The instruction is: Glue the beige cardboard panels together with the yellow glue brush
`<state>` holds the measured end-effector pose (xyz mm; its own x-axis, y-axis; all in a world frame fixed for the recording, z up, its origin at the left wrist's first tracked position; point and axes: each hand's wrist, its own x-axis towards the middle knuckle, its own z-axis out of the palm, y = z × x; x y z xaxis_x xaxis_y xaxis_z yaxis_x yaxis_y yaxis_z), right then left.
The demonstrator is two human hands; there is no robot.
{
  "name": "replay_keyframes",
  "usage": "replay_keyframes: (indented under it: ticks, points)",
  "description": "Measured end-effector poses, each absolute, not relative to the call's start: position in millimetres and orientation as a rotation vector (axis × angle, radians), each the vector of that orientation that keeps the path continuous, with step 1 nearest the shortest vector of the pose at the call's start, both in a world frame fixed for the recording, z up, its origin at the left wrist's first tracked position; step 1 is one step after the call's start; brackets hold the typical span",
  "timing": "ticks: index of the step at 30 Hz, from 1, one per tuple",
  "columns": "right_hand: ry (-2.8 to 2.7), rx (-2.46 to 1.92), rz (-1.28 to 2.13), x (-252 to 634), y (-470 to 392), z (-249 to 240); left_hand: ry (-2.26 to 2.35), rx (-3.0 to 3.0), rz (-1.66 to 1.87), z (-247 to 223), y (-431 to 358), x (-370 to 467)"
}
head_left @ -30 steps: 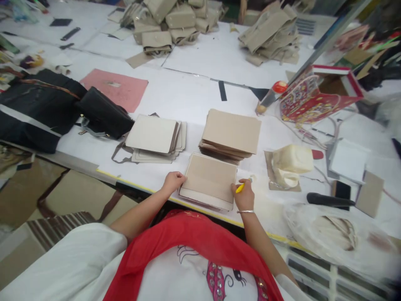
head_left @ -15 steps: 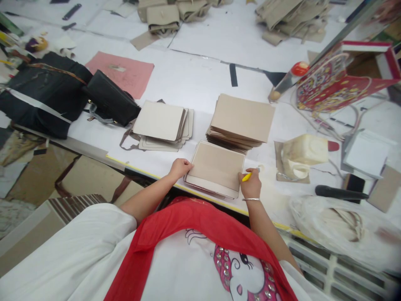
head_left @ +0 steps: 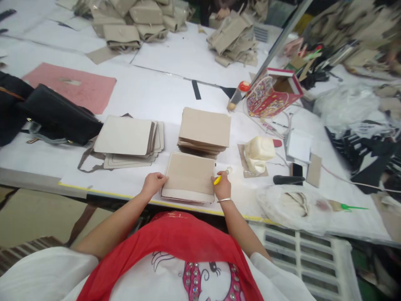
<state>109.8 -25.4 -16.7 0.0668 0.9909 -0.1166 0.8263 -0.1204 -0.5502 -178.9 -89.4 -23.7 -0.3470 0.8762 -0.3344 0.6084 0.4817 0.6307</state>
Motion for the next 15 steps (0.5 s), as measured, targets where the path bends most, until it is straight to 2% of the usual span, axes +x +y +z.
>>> replay_keyframes:
  ticks: [9,15]
  points:
    - [-1.844,-2.005,0.660,112,-24,-18,2.063,1.251,0.483,-18,-85,-178]
    - [-1.958,-2.096,0.560,115,-17,-2,2.165,1.530,0.275,-9,-88,-183]
